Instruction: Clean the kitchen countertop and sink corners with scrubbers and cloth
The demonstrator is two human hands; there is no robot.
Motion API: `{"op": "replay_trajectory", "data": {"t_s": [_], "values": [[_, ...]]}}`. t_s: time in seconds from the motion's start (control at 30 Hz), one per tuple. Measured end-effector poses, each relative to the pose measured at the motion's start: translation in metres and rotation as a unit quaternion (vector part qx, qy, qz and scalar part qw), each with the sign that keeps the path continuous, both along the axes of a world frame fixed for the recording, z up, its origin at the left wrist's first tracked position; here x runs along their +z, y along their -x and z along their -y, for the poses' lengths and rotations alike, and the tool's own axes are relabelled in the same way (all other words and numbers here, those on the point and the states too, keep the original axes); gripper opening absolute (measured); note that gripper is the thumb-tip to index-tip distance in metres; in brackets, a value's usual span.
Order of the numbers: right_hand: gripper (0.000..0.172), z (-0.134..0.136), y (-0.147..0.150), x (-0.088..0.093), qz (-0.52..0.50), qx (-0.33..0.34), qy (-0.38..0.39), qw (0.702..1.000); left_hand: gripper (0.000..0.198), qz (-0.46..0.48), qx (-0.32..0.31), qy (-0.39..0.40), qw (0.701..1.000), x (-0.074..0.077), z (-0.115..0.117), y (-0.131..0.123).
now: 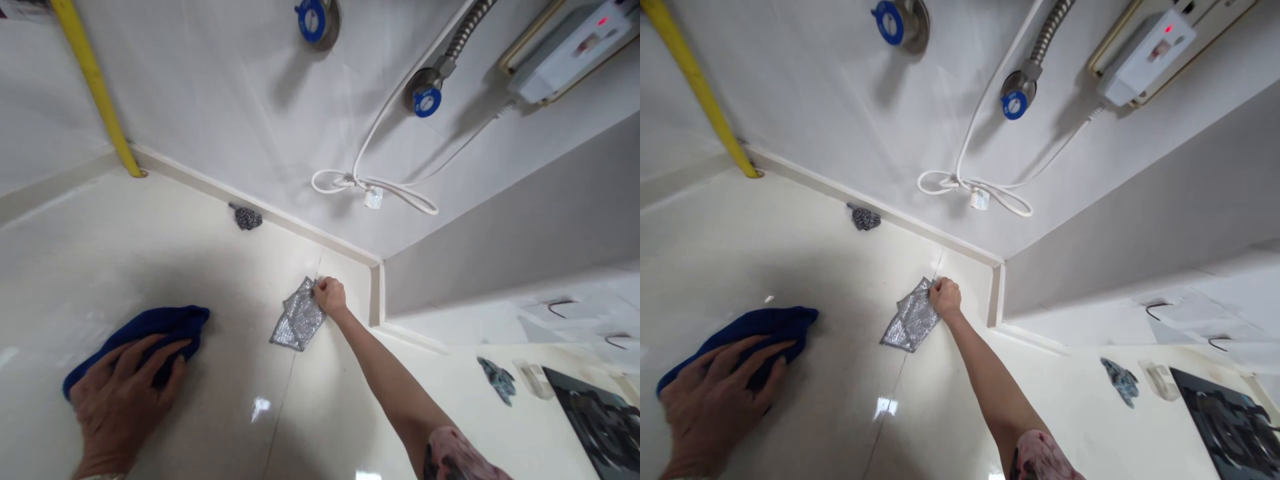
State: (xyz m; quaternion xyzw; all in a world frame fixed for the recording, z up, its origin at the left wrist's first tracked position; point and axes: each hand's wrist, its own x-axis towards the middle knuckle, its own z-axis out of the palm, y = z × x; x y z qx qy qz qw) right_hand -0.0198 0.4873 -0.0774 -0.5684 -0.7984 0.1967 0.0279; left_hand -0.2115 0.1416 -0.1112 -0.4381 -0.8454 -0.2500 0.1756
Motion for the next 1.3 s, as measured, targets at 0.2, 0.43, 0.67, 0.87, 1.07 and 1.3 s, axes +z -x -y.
{"op": "replay_trajectory", "data": {"t_s": [0.2,0.43,0.67,0.87,1.07,1.3], "values": [[0.009,-0.031,0.027,0.015,0.052,0.063,-0.004,0.997,0.022,-0.047,-0.006,-0.006,0.999,0.007,-0.001,-0.002],[0.020,-0.069,-0.028,0.051,0.290,0.154,-0.006,0.944,0.022,-0.058,0.010,0.025,0.998,0.017,0.005,-0.009],[0.029,-0.025,0.041,0.052,0.214,0.251,-0.103,0.938,0.022,-0.053,0.005,0.013,0.998,0.009,0.009,-0.009],[0.057,0.018,0.181,0.027,-0.055,0.345,-0.177,0.920,0.031,-0.076,-0.001,0.006,0.997,0.007,0.012,-0.006],[0.036,0.013,0.234,-0.002,-0.074,0.310,-0.171,0.933,0.019,-0.057,-0.040,0.009,0.998,0.008,0.009,0.004],[0.052,0.050,0.123,-0.001,-0.104,0.311,-0.126,0.936,0.015,-0.043,-0.042,-0.002,0.998,0.006,0.005,0.007]]}}
